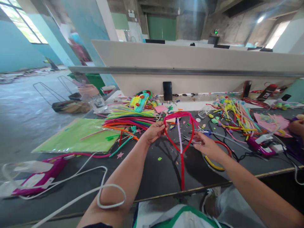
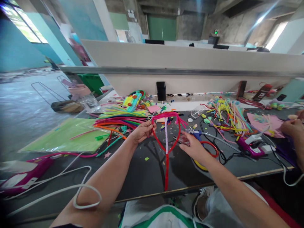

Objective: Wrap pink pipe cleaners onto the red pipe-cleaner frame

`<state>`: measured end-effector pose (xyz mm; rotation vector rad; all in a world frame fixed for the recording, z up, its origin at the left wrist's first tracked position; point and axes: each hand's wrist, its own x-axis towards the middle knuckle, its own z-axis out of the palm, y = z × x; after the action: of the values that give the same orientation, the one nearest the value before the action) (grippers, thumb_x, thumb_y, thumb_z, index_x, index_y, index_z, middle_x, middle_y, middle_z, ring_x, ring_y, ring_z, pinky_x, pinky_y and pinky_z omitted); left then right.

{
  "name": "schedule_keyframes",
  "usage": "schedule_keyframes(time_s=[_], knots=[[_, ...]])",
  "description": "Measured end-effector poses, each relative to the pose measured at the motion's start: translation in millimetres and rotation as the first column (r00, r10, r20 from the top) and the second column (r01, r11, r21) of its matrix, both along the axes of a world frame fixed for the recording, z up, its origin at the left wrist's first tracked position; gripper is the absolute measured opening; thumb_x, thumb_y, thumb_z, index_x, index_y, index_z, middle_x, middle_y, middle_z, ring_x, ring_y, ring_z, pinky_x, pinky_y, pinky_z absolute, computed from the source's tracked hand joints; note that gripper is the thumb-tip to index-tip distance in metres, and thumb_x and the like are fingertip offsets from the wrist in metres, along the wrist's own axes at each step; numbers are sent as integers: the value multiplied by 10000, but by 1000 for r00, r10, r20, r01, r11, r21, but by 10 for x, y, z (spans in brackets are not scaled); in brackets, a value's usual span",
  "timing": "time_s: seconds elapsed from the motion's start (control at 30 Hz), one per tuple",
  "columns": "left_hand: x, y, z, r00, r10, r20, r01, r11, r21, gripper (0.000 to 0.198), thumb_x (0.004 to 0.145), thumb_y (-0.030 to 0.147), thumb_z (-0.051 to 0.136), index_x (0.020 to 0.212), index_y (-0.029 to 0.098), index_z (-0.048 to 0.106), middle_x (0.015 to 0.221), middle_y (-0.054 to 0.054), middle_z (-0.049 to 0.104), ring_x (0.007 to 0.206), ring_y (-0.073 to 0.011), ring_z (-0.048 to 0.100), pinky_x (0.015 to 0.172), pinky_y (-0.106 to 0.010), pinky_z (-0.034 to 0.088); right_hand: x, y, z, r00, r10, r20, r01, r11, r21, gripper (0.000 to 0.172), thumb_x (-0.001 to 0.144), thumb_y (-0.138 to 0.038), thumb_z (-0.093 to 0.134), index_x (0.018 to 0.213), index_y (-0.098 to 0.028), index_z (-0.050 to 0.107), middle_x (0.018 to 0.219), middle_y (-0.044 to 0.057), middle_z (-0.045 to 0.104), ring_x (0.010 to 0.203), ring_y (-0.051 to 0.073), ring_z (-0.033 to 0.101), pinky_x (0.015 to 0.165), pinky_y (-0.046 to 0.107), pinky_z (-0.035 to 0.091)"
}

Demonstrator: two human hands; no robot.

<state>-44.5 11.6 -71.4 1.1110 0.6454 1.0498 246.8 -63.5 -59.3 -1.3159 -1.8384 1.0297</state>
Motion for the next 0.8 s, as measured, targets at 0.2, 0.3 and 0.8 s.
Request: schedule_keyframes(time_s=[0.2, 0.3, 0.8], knots=[[73, -66, 74, 999, -29, -40, 30, 999, 27, 242, 765, 314, 691, 925, 141, 635, 773, -23, 605, 579, -88, 563, 545, -210, 452, -582, -295, -9, 672, -273, -689, -181, 841, -509, 434, 669, -287, 764, 1062, -215, 595, 953, 49, 694, 818, 180, 685, 788, 335, 527], [30, -63, 89, 994, -52, -95, 54, 998, 20, 340, 765, 373, 687, 998, 128, 656, 828, -65, 650, 633, -130, 608, 593, -243, 467, -651, -288, -86, 659, -307, -687, -175, 826, -536, 409, 654, -269, 777, 1023, -195, 618, 871, 48, 707, 735, 193, 701, 703, 339, 556], [48, -113, 410, 882, 267, -388, -174, 950, 259, 359, 676, 387, 745, 929, 132, 734, 792, -26, 698, 712, -149, 596, 670, -234, 422, -823, -425, -201, 772, -225, -595, -237, 767, -596, 405, 668, -391, 767, 1012, -202, 667, 832, 57, 716, 735, 208, 711, 601, 303, 562]])
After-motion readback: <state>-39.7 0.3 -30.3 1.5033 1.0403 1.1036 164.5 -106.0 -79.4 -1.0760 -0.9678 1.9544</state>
